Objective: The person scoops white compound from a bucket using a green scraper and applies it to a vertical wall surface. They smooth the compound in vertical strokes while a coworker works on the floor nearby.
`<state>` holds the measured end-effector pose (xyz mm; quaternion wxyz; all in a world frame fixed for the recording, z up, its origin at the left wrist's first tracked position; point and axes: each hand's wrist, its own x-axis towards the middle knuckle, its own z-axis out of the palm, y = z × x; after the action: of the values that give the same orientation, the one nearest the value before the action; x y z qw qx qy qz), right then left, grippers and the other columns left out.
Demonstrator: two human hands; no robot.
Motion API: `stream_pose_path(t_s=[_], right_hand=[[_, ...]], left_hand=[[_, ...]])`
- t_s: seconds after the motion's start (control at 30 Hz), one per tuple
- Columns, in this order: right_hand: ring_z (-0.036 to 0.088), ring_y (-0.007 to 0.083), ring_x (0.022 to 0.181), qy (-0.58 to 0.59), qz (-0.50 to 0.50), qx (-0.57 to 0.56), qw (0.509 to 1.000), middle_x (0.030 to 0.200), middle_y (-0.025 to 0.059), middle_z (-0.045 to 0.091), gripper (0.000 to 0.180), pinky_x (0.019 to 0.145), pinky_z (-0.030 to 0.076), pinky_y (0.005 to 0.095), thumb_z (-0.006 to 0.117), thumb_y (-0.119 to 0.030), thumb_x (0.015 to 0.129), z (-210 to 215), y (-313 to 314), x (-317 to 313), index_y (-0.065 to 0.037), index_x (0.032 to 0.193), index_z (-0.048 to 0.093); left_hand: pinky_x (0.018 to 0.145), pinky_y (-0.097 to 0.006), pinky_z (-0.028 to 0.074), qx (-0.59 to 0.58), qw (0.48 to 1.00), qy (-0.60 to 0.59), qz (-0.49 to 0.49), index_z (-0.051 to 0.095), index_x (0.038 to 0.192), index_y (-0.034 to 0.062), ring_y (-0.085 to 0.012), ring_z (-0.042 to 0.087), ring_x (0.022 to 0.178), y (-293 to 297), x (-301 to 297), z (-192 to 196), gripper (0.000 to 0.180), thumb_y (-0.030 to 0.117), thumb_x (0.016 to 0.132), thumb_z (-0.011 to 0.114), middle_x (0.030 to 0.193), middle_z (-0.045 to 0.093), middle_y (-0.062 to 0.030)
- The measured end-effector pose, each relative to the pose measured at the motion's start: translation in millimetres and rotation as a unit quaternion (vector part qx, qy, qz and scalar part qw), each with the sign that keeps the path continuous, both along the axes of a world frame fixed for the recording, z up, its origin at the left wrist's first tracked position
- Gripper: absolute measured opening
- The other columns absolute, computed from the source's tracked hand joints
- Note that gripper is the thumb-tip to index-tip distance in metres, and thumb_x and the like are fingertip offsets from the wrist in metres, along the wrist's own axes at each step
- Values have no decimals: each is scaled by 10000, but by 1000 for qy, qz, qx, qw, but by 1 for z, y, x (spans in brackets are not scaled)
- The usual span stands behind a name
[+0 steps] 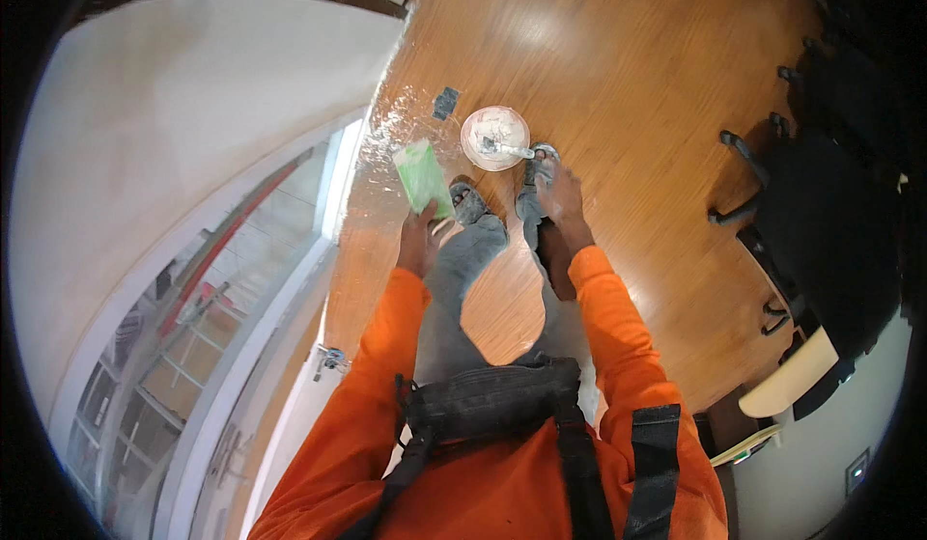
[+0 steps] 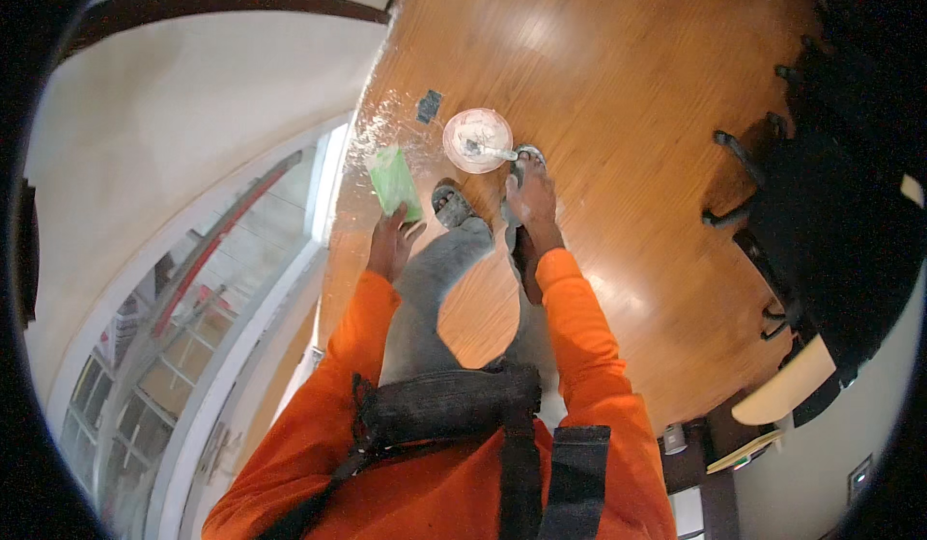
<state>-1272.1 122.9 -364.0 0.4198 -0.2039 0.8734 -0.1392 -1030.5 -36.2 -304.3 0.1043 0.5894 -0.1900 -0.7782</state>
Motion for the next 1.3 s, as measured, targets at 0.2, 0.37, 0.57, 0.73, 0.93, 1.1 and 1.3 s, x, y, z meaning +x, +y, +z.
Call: stream_pose_path(t_s=[0.2,0.37,0.57,0.73,0.93,1.1,1.3], right_hand=[[418,386,1314,113,303,137,936,1408,184,479,443,1093,369,556,545,-332,963,-199,-25,1,-115,1348,570],[493,331,1198,184,440,62,877,1277,169,551,329,1011,401,437,558,-233,920,-304,-31,30,-57,1169,683],[566,374,1193,184,395,52,899,1294,212,614,312,943,471,432,567,-271,922,-321,-30,16,-54,1105,696],[658,492,955,-15,268,52,962,1040,302,676,462,862,517,550,627,-401,887,-263,-30,-14,25,1061,669],[653,486,978,68,220,58,971,1026,325,675,536,886,506,560,429,-407,985,-290,3,17,55,945,697],[663,493,927,68,349,11,935,988,329,678,553,852,523,541,439,-421,970,-312,-4,20,66,949,701],[687,466,852,0,137,36,990,892,322,683,532,784,541,525,552,-439,874,-272,-45,27,66,944,701]], left_hand=[[1086,-478,386,36,996,-3,83,500,1348,88,-233,531,1182,7,-46,-239,461,260,964,688,1301,554,-48],[1075,-388,343,-68,979,-10,191,514,1366,134,-212,540,1169,26,-47,-358,431,231,974,667,1286,590,-7],[958,-384,455,-147,954,-16,261,535,1322,-47,-258,589,1096,-25,-111,-372,489,233,948,680,1275,606,-142],[977,-390,421,-179,966,8,187,586,1268,-41,-258,582,1076,-57,-106,-380,449,222,924,704,1244,630,-143],[929,-425,463,-116,987,-43,105,641,1213,-42,-248,618,1043,-50,-85,-358,366,186,932,694,1163,683,-120],[965,-419,525,-67,992,102,33,523,1362,-14,-261,656,1085,-37,-61,-425,429,135,974,630,1250,656,-161],[959,-393,528,-154,983,75,-57,526,1348,-20,-257,644,1115,-33,-40,-475,407,123,979,622,1284,641,-155]])
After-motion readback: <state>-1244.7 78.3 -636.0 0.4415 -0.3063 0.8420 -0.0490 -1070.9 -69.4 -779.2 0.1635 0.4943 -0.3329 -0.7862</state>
